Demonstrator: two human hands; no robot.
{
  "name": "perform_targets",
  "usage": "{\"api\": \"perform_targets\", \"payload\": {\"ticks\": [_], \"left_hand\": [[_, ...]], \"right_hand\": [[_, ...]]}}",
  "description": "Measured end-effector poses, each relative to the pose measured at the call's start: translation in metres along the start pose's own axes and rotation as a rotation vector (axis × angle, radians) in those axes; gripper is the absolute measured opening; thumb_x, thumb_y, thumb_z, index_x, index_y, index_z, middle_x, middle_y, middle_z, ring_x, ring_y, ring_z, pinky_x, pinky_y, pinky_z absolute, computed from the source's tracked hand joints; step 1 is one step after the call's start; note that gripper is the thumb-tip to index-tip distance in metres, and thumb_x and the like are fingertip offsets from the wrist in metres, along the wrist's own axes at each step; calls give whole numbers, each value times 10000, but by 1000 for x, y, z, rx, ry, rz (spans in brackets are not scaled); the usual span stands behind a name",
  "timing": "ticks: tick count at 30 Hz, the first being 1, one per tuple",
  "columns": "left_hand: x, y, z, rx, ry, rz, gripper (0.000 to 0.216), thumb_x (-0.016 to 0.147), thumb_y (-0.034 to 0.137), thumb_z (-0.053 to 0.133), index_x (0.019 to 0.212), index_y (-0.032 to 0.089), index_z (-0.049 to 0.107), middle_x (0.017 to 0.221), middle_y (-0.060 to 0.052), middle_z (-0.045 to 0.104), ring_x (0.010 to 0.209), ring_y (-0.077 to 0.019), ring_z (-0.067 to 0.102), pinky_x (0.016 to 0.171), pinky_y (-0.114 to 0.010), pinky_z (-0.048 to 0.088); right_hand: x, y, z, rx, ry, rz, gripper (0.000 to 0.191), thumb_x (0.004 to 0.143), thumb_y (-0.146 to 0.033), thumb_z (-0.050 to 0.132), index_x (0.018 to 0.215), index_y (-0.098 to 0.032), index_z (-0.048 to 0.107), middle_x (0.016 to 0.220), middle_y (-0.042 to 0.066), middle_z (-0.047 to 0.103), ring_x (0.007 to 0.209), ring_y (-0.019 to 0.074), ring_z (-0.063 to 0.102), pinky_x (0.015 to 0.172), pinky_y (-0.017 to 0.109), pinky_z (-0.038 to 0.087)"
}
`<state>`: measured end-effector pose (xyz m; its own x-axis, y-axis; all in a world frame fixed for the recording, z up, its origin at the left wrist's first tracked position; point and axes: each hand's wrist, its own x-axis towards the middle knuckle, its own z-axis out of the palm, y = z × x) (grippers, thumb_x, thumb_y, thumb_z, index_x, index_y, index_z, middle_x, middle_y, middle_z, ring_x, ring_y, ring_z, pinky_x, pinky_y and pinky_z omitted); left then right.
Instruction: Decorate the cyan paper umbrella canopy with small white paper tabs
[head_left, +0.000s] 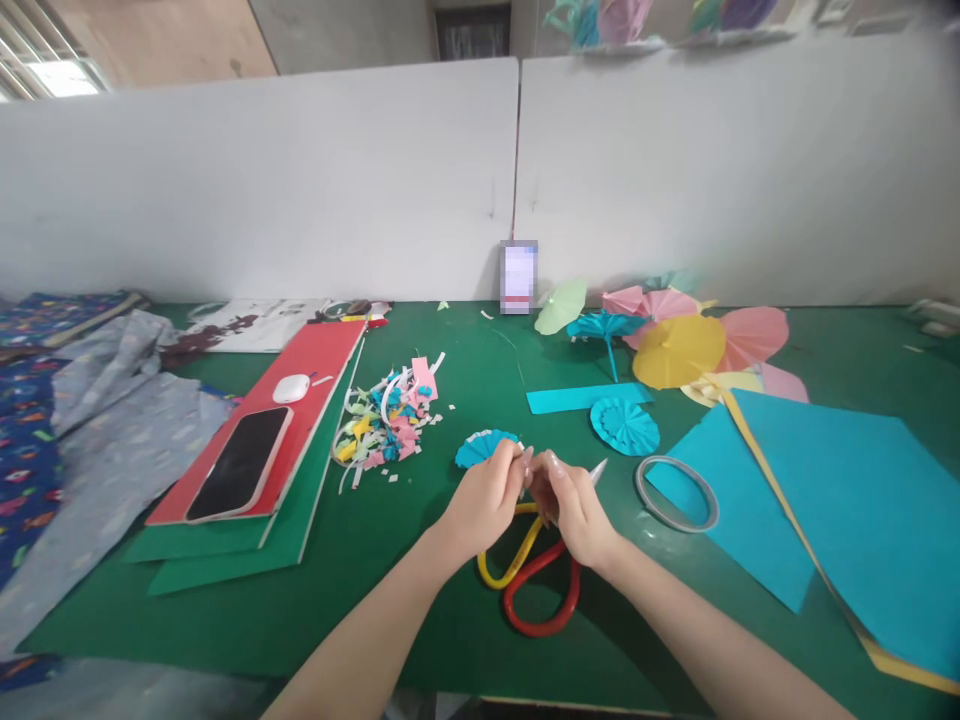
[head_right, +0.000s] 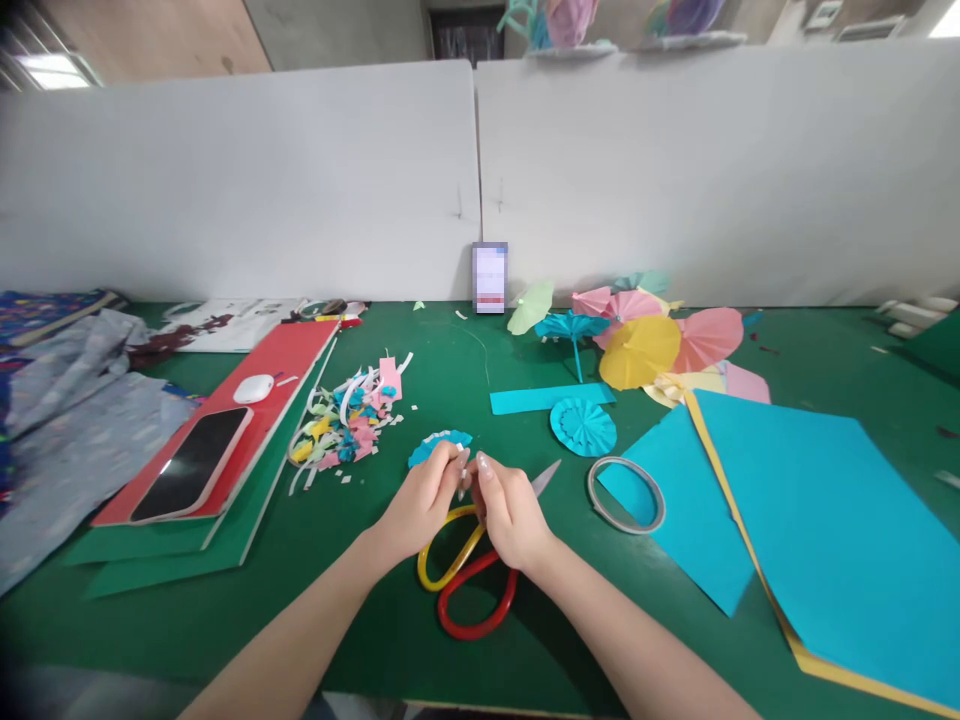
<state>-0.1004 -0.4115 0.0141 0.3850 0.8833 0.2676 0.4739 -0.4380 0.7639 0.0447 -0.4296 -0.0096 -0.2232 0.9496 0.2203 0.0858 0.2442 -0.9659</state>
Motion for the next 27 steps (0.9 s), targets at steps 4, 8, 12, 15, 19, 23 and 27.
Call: {"api": "perform_targets", "payload": {"ticks": [4, 8, 12, 15, 19, 23, 27], "left_hand": [[0, 4, 0, -85, 45, -23, 284, 959, 337, 369, 876, 135, 551, 691, 19, 547, 601, -100, 547, 585, -260, 473], [0, 7, -2, -115, 68, -39, 290, 956, 349, 370, 862, 136, 544, 678, 25, 531, 582, -98, 529, 573, -257, 457], [0, 7, -3, -115, 79, -46, 276, 944, 351, 401, 850, 137, 550, 689, 22, 535, 595, -102, 527, 588, -264, 453], [0, 7, -4, -117, 114, -66, 275, 936, 356, 418, 836, 138, 552, 672, 28, 521, 581, -100, 512, 587, -264, 445], [2, 8, -5, -149, 206, -116, 304, 934, 365, 421, 764, 141, 537, 608, 49, 472, 524, -87, 469, 543, -243, 418], [2, 8, -3, -226, 291, -137, 323, 944, 359, 392, 720, 152, 496, 576, 60, 454, 473, -74, 448, 486, -217, 391], [2, 10, -4, -282, 432, -91, 143, 936, 329, 403, 925, 196, 453, 795, 8, 603, 685, -111, 595, 626, -249, 470]], "right_hand": [[2, -4, 1, 40, -7, -4, 278, 942, -360, 443, 873, -137, 594, 650, -42, 572, 458, 58, 506, 453, 204, 448], [1, -5, 1, 22, -7, -19, 263, 939, -354, 450, 895, -137, 592, 677, -35, 583, 477, 62, 518, 464, 209, 455], [-1, -4, -1, -39, -13, -44, 249, 935, -346, 461, 897, -139, 595, 706, -26, 595, 507, 69, 534, 486, 217, 465], [-2, -5, -2, -97, -14, -69, 269, 941, -363, 441, 908, -140, 589, 680, -34, 577, 486, 68, 516, 480, 220, 454], [-1, -10, -2, -205, -10, -127, 350, 975, -388, 307, 1096, -153, 537, 664, -29, 527, 542, 110, 523, 560, 284, 469], [0, -15, -1, -312, -65, -195, 472, 939, -420, 360, 1332, -162, 390, 1141, 123, 496, 928, 214, 557, 833, 397, 460], [0, -13, 3, -351, -146, -238, 563, 928, -414, 386, 1423, -171, 269, 1364, 144, 340, 1252, 266, 367, 1039, 425, 319]]}}
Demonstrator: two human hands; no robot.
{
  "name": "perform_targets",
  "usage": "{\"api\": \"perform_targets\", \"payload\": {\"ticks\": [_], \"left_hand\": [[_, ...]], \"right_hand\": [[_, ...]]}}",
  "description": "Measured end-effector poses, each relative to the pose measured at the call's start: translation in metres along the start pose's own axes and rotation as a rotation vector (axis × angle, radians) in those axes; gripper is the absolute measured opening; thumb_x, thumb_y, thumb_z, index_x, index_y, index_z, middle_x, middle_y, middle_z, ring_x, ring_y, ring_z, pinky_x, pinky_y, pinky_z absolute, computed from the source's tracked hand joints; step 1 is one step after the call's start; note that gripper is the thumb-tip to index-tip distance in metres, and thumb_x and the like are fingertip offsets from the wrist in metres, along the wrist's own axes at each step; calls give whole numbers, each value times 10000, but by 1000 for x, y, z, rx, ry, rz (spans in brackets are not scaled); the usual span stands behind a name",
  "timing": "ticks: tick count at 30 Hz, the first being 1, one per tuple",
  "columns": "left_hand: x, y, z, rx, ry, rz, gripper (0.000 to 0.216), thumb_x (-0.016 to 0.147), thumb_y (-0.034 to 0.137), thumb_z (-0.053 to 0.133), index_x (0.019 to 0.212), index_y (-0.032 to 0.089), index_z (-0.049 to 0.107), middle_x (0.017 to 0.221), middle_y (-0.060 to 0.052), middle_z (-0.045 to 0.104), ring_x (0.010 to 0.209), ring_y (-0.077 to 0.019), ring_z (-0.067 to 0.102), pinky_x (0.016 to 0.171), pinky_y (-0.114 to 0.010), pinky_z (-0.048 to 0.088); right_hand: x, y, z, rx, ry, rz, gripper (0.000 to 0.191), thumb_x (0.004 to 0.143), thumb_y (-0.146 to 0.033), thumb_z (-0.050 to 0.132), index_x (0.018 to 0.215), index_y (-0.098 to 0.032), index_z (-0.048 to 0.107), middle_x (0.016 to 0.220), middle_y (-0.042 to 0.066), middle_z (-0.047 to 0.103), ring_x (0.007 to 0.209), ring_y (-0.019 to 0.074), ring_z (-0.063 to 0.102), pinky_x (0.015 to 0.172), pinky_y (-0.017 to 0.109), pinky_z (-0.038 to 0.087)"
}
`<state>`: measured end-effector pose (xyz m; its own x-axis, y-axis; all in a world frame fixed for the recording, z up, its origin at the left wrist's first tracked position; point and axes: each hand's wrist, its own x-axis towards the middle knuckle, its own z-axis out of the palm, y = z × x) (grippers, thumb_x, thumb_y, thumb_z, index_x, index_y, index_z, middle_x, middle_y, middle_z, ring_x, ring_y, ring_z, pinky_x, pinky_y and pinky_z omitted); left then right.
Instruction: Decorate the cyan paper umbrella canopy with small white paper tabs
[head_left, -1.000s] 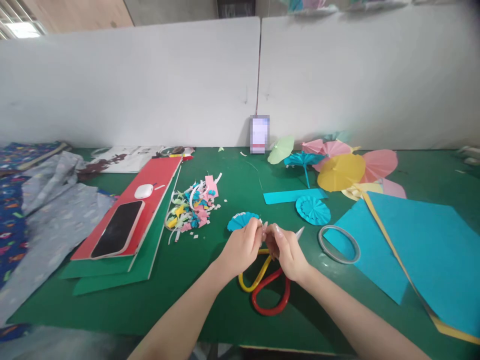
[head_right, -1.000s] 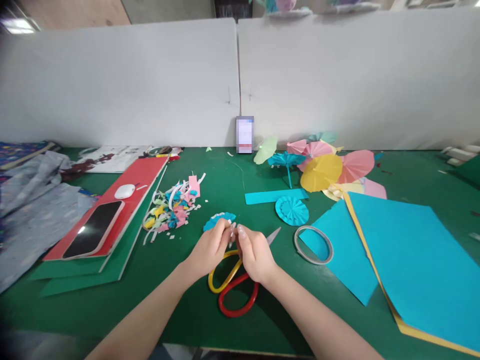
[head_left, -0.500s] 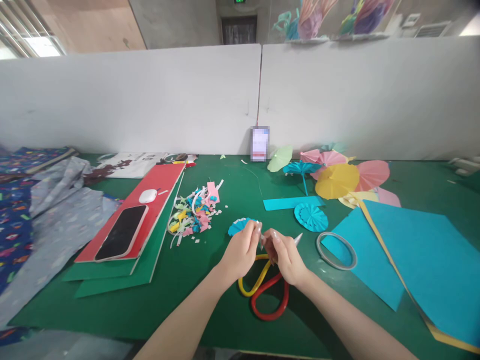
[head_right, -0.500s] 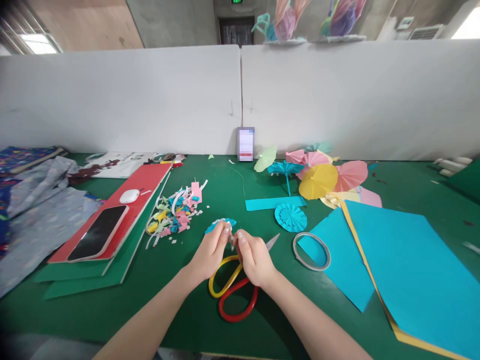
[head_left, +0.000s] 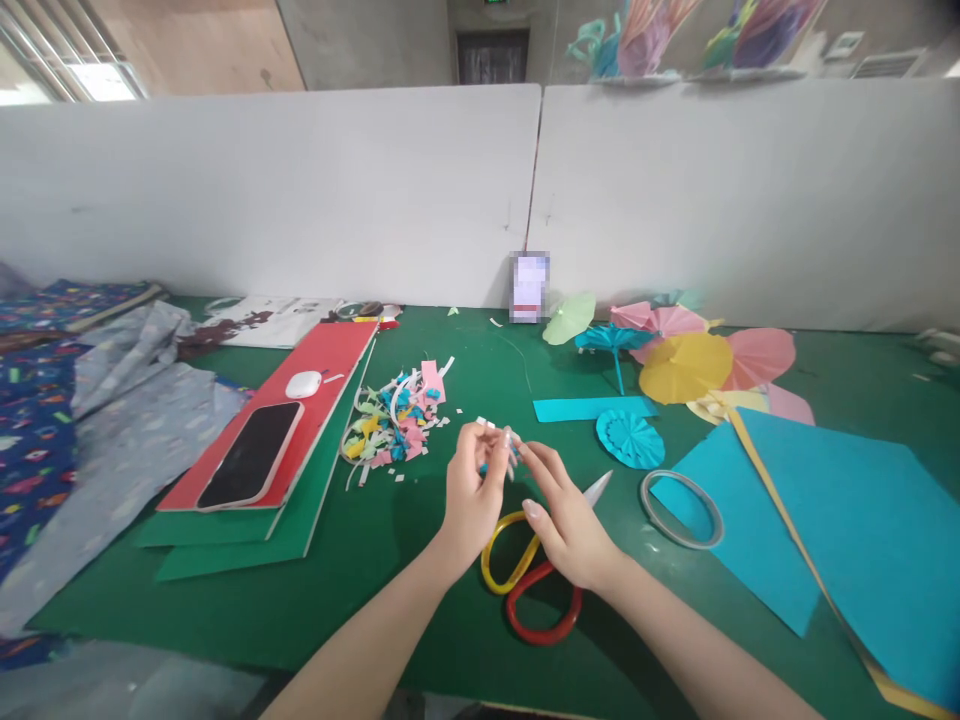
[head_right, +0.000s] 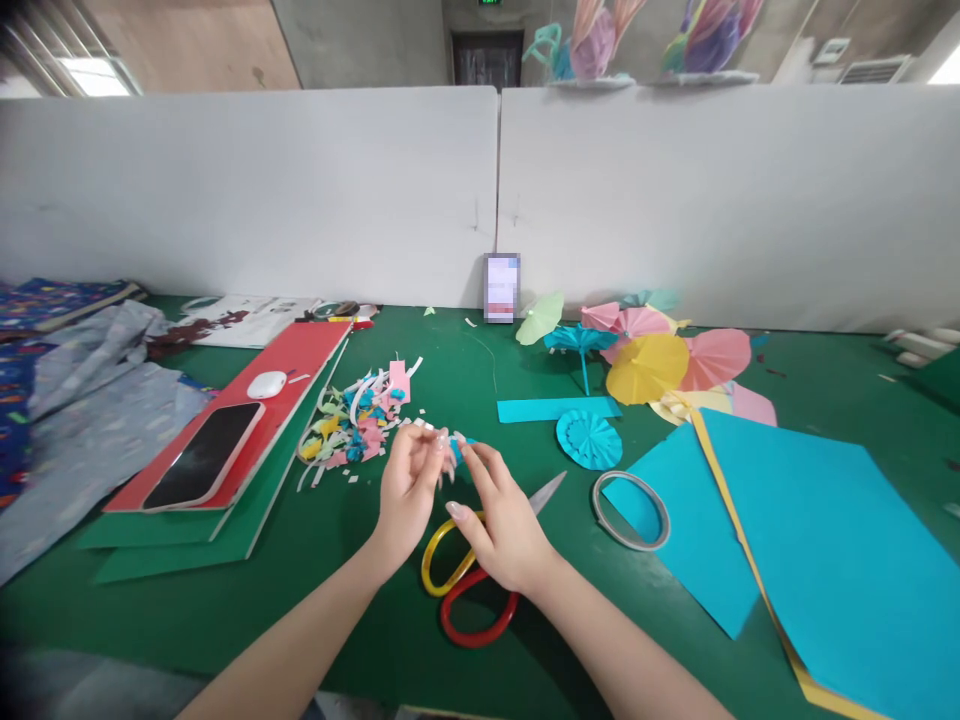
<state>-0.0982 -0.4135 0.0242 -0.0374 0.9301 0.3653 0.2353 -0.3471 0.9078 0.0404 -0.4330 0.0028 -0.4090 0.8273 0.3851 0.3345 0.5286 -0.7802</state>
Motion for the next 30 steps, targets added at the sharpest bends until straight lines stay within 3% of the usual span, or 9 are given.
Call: {"api": "perform_targets", "payload": {"ticks": [2, 4, 7, 12, 20, 30], "left_hand": [[1, 2, -2, -15, 26, 51, 174, 906, 301, 476, 1049, 210, 436, 998, -40, 639, 987, -159, 588, 847, -309, 457], [2, 4, -4, -27, -15, 83, 301, 895, 278, 502, 1173, 220, 403, 1080, -57, 650, 1161, -180, 505, 976, -352, 392], [3, 4, -6, -53, -132, 83, 394, 930, 270, 435, 1306, 234, 323, 1128, -70, 652, 1193, -181, 498, 1006, -379, 386], [1, 0, -5, -109, -228, 77, 422, 957, 306, 360, 1366, 255, 272, 1351, -103, 489, 1237, -199, 467, 1018, -386, 389], [-1, 7, -2, -261, -288, -4, 544, 970, 287, 338, 1436, 226, 64, 1204, -88, 619, 1285, -173, 405, 1024, -409, 395], [2, 4, -4, -219, -260, -4, 648, 927, 261, 459, 1438, 215, 63, 1106, -53, 676, 1234, -163, 464, 1052, -391, 350]], "right_hand": [[-1, 0, 2, 0, -19, -17, 572, 936, -426, 355, 1436, -173, 241, 1386, 139, 326, 1296, 260, 314, 1075, 423, 271], [-1, 0, 3, 6, -23, -30, 572, 944, -439, 316, 1443, -177, 220, 1405, 135, 306, 1318, 253, 284, 1089, 421, 251], [-2, 1, 3, 23, -7, -44, 557, 954, -445, 266, 1447, -196, 198, 1432, 121, 273, 1345, 244, 241, 1100, 420, 235], [-1, 2, 3, 60, 43, -47, 497, 971, -413, 219, 1438, -244, 202, 1437, 99, 275, 1336, 225, 264, 1074, 408, 299], [-1, 4, 3, 79, 107, 13, 467, 975, -397, 217, 1411, -238, 274, 1371, 117, 386, 1217, 230, 440, 1021, 416, 376], [-1, 4, 4, 99, 118, 24, 459, 967, -418, 246, 1329, -201, 428, 1284, 127, 509, 1214, 236, 450, 1011, 423, 380]]}}
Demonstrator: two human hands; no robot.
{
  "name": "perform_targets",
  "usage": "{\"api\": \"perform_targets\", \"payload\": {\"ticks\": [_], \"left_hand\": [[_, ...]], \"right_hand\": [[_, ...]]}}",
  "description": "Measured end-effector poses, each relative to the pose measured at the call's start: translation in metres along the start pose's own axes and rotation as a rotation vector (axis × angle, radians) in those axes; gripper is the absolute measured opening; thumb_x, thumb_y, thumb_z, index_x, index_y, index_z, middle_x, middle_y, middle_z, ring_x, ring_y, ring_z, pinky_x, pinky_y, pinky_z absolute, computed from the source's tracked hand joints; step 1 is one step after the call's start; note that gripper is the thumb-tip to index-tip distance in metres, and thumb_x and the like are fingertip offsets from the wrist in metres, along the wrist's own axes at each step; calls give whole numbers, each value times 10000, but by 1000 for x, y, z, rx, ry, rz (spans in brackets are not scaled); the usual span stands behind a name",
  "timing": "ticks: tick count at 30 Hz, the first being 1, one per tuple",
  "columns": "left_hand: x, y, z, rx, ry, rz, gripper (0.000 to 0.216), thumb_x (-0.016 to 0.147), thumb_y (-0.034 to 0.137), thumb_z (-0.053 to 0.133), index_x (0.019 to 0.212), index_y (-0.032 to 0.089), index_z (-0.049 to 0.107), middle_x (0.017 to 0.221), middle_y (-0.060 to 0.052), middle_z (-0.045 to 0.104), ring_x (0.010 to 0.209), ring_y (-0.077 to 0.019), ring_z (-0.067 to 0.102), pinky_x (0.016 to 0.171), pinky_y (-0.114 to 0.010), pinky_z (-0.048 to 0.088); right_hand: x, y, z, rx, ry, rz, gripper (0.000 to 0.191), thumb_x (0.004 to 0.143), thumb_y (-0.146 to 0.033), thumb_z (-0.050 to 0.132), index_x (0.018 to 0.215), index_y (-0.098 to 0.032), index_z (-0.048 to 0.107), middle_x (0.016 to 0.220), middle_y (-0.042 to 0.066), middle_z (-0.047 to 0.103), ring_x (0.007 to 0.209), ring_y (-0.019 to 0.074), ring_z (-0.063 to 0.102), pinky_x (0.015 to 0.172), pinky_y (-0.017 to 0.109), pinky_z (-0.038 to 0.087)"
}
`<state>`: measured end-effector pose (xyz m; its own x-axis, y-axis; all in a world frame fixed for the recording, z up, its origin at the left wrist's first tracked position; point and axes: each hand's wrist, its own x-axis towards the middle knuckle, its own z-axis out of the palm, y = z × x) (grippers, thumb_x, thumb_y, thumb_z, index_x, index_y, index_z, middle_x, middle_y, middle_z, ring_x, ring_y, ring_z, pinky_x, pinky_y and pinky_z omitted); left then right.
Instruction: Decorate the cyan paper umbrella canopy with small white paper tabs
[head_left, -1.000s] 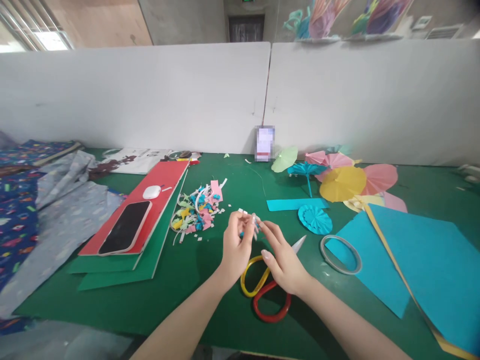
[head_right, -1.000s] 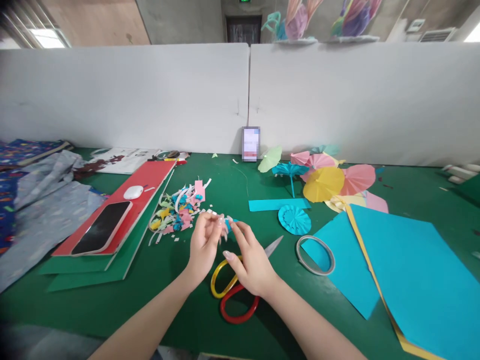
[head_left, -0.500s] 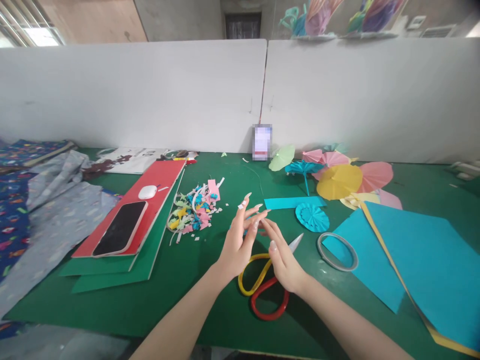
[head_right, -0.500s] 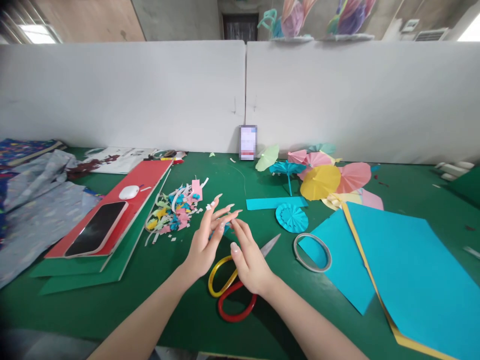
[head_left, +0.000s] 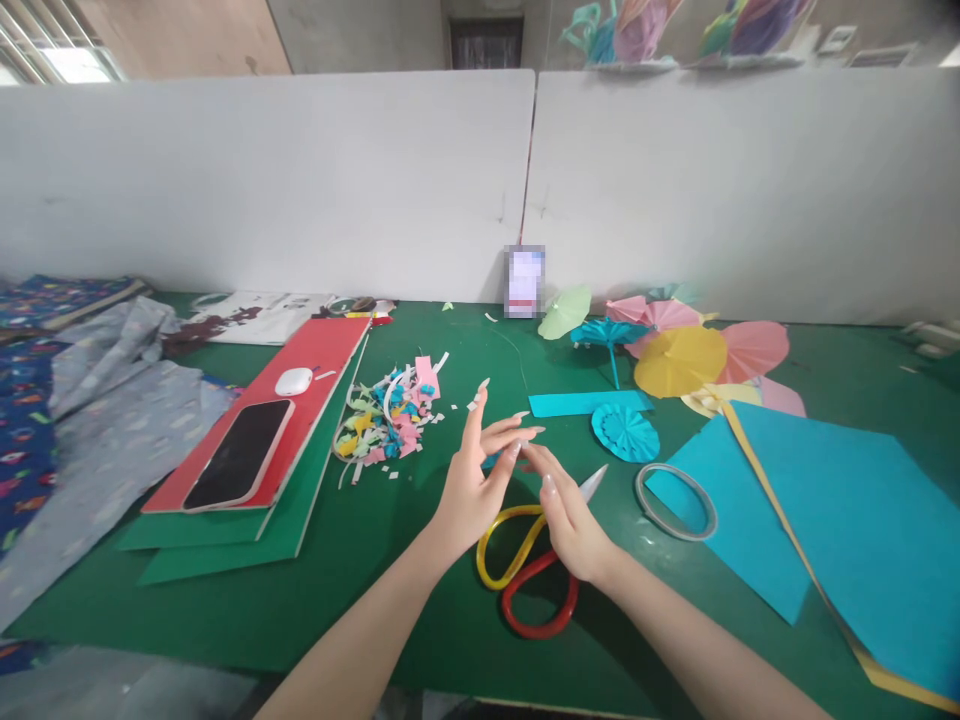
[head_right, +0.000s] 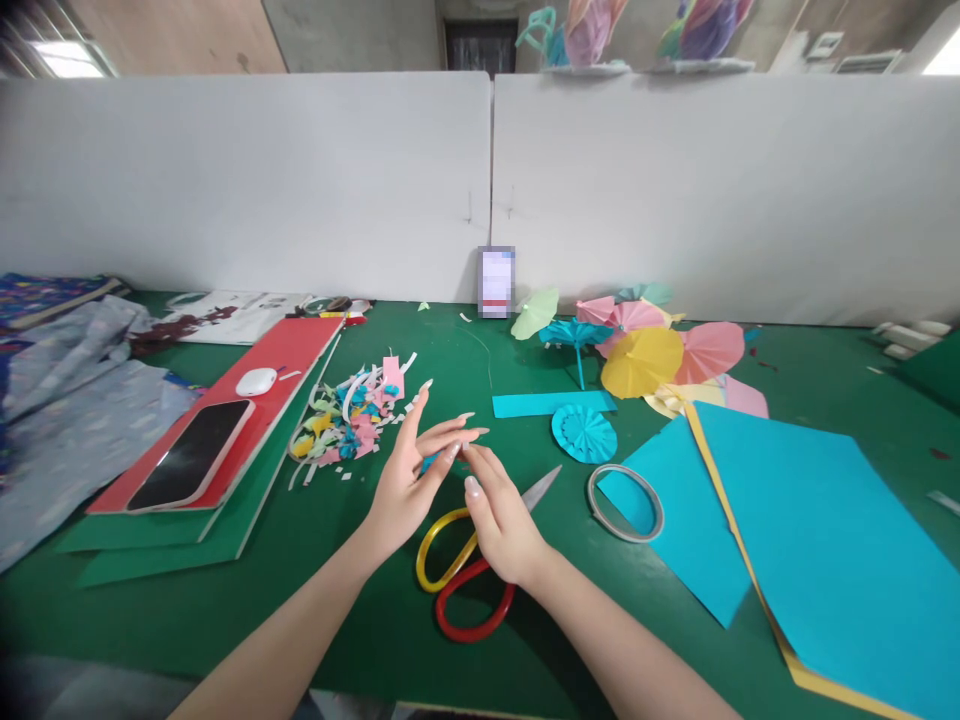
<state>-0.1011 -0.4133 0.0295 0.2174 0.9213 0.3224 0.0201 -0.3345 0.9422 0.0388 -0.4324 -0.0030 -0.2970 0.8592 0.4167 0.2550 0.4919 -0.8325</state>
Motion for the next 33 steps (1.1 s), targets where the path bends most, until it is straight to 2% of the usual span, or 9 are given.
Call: {"api": "perform_targets", "payload": {"ticks": [11, 20, 27, 33], "left_hand": [[2, 4, -3, 55, -23, -15, 708, 893, 214, 513, 1443, 198, 68, 1042, -45, 702, 1207, -168, 490, 1032, -387, 364], [4, 4, -6, -76, -5, -91, 747, 889, 257, 524, 1444, 205, 27, 1027, -64, 705, 1132, -189, 561, 978, -406, 429], [5, 8, -9, -125, -2, -164, 753, 871, 244, 532, 1445, 159, 51, 1005, -78, 707, 1147, -190, 549, 994, -395, 411], [3, 9, -11, -95, -29, -191, 698, 875, 230, 489, 1447, 191, 91, 1024, -59, 701, 1170, -192, 530, 965, -372, 436]], "right_hand": [[2, -4, -3, 16, 49, 13, 525, 950, -497, 206, 1239, -212, 539, 1196, 122, 592, 1116, 250, 522, 957, 437, 411], [6, -9, -4, 86, 67, 73, 543, 943, -521, 206, 1188, -212, 580, 1112, 102, 631, 1015, 234, 571, 903, 407, 448], [12, -10, -3, 151, 117, 221, 480, 944, -482, 303, 1056, -172, 652, 910, 71, 680, 843, 201, 617, 735, 322, 507], [15, -10, -4, 216, 145, 313, 521, 941, -506, 292, 964, -138, 661, 771, 62, 682, 719, 172, 638, 627, 298, 515]]}}
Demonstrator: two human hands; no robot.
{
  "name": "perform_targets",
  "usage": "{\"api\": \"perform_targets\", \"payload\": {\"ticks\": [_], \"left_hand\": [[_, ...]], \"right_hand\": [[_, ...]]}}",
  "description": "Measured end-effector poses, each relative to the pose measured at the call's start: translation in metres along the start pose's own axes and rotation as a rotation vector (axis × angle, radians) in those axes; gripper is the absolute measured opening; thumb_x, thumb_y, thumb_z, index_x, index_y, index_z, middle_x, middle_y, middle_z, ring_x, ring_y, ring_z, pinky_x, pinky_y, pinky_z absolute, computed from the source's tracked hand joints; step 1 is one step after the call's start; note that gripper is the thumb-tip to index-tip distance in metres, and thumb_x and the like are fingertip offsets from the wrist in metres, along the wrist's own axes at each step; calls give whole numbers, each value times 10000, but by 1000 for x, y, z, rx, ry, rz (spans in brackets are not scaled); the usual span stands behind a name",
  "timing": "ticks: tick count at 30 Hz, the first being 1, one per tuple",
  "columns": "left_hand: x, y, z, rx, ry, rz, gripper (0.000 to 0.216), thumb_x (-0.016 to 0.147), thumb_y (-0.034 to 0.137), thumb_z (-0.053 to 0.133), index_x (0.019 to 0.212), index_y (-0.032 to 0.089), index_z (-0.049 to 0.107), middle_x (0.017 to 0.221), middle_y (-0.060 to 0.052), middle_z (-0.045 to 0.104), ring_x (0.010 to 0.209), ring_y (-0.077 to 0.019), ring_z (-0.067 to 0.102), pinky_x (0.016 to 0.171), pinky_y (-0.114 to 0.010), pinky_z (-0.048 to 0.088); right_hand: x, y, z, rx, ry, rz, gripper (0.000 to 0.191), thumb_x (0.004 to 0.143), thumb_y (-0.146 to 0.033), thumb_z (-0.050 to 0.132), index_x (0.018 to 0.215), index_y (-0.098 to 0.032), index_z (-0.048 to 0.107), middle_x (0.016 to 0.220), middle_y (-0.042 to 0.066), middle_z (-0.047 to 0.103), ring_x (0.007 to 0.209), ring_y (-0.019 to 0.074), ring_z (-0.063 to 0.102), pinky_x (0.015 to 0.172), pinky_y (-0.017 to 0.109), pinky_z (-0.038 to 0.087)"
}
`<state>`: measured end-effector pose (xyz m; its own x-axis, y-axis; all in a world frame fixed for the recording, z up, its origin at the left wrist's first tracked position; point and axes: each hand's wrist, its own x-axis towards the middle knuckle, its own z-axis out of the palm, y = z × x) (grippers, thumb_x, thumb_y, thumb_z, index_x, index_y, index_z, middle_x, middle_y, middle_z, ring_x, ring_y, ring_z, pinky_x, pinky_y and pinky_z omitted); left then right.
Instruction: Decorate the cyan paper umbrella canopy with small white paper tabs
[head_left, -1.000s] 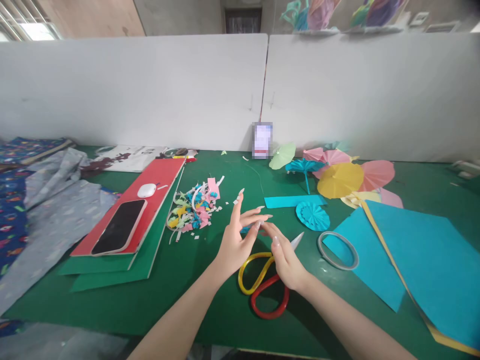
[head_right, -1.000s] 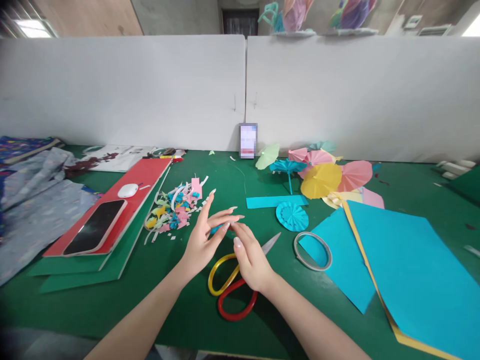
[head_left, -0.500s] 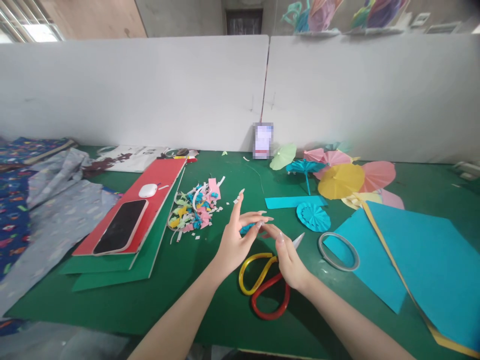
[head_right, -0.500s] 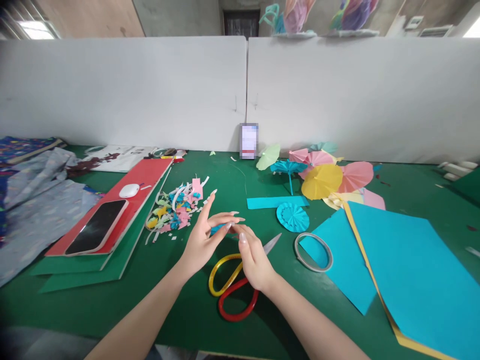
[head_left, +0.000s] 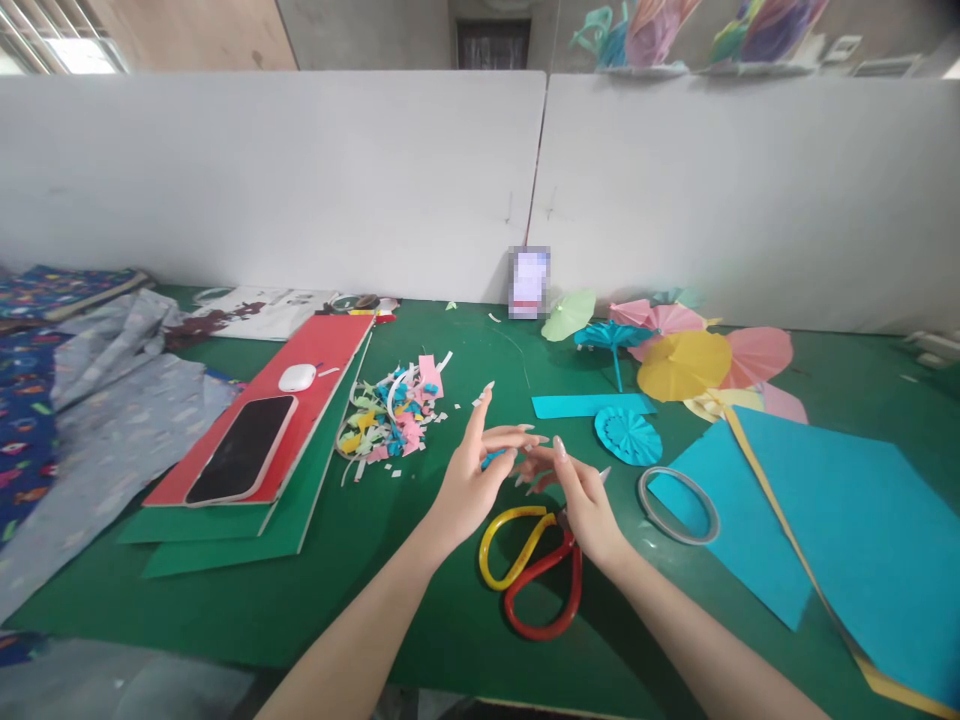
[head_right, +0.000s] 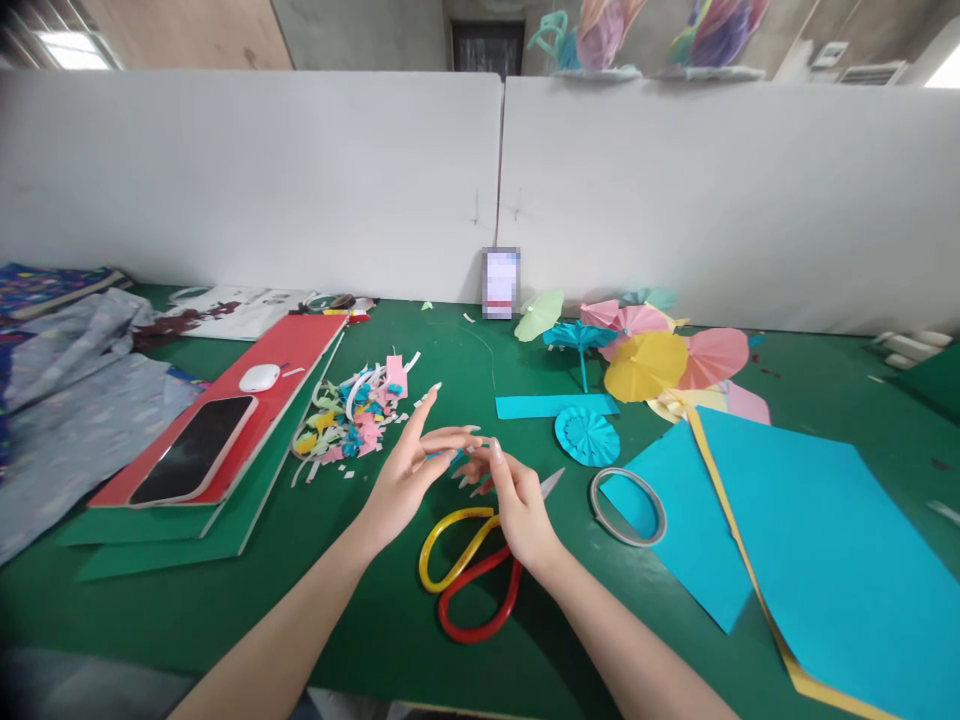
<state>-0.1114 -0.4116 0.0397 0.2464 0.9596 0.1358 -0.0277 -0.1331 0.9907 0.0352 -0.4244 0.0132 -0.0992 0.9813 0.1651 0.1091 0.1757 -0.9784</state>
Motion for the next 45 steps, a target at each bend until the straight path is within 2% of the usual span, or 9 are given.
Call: {"api": "perform_targets", "payload": {"ticks": [10, 17, 19, 21, 23, 25, 30, 37, 45], "left_hand": [[0, -5, 0, 165, -36, 91, 662, 886, 202, 464, 1450, 213, 118, 1060, -49, 691, 1185, -195, 507, 1008, -389, 397], [-1, -3, 1, 339, 29, 127, 537, 928, 260, 401, 1423, 234, 193, 1061, -51, 667, 1075, -186, 565, 945, -349, 421], [0, -2, 0, 423, 96, 126, 487, 940, 298, 376, 1402, 227, 240, 1002, -59, 644, 978, -191, 583, 895, -349, 426], [1, -1, -1, 498, 111, 124, 487, 942, 325, 371, 1399, 224, 238, 832, -22, 607, 792, -168, 584, 776, -311, 450], [1, 0, -1, 553, 49, 125, 507, 945, 325, 359, 1415, 234, 189, 690, 29, 533, 604, -133, 529, 616, -249, 440], [1, -1, 1, 599, -39, 132, 507, 951, 296, 336, 1423, 239, 160, 644, 48, 497, 531, -120, 495, 530, -216, 405], [-3, -10, 4, 701, -167, 177, 507, 932, 192, 297, 1422, 218, 170, 762, -4, 585, 608, -144, 571, 561, -238, 438], [-3, -13, 3, 769, -199, 234, 553, 915, 136, 280, 1431, 251, 118, 949, -51, 632, 789, -171, 636, 680, -277, 491], [-3, -14, 6, 740, -174, 256, 518, 913, 162, 318, 1411, 258, 212, 806, -12, 599, 673, -157, 598, 621, -257, 460]], "right_hand": [[1, 3, 0, 61, -45, -3, 318, 917, -417, 466, 916, -137, 615, 753, -1, 628, 669, 130, 612, 622, 298, 499], [3, 0, -1, 100, -55, 20, 380, 928, -456, 413, 851, -138, 607, 716, -5, 608, 642, 123, 595, 570, 271, 475], [2, -1, -1, 99, -53, 31, 406, 930, -469, 396, 806, -141, 599, 666, -16, 583, 619, 120, 579, 567, 270, 462], [1, -1, -1, 93, -57, 44, 433, 933, -479, 378, 760, -144, 591, 624, -23, 556, 592, 116, 550, 578, 272, 446], [-1, -2, -1, 89, -65, 61, 466, 935, -492, 353, 718, -149, 582, 593, -22, 536, 564, 114, 517, 579, 269, 427], [-3, -2, -1, 91, -81, 77, 508, 935, -515, 315, 672, -157, 561, 560, -21, 517, 535, 112, 490, 555, 263, 408], [-5, -3, 0, 104, -139, 73, 558, 927, -564, 262, 610, -173, 503, 512, -44, 463, 496, 105, 467, 527, 257, 394], [-4, -3, -1, 90, -140, 59, 543, 925, -560, 294, 638, -161, 526, 553, -50, 494, 488, 94, 481, 525, 253, 403], [-3, -1, 0, -6, -116, 53, 569, 947, -536, 238, 669, -153, 554, 549, -47, 500, 488, 93, 503, 519, 253, 428]]}}
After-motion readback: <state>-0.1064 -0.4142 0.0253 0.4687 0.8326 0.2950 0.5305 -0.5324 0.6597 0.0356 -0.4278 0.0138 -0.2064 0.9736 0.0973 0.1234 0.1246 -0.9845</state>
